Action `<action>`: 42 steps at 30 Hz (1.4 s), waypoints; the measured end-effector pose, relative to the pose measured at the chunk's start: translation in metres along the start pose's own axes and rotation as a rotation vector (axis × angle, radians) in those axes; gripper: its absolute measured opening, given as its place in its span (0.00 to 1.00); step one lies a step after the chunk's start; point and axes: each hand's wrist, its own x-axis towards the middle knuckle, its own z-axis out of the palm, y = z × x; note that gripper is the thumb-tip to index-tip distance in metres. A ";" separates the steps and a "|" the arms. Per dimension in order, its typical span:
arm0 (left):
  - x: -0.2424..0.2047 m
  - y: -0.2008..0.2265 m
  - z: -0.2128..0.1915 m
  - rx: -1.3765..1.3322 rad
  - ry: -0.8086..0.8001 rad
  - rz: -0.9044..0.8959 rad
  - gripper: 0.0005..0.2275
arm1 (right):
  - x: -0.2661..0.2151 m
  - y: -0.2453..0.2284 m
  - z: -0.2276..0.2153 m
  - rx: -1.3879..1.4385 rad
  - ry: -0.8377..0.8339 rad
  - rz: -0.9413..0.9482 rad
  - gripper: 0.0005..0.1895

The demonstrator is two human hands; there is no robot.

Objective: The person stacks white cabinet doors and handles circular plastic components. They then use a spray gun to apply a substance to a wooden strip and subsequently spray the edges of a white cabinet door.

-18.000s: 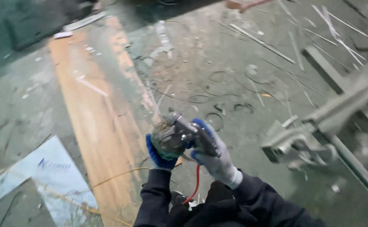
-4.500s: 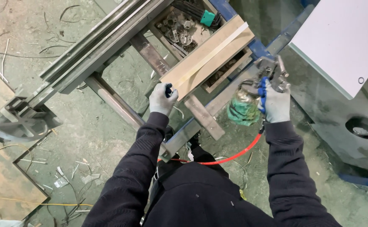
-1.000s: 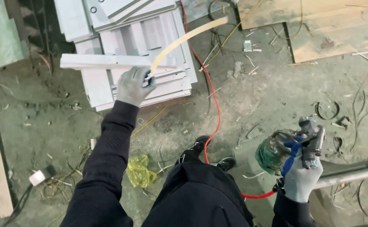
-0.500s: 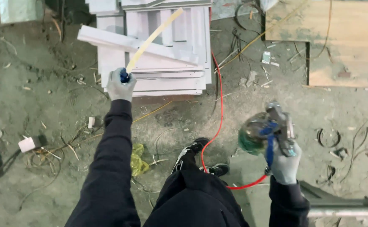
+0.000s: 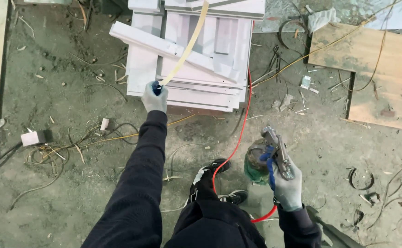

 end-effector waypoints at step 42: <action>0.186 -0.005 0.016 0.207 -0.291 -0.033 0.27 | 0.028 0.037 0.008 -0.045 0.040 0.079 0.12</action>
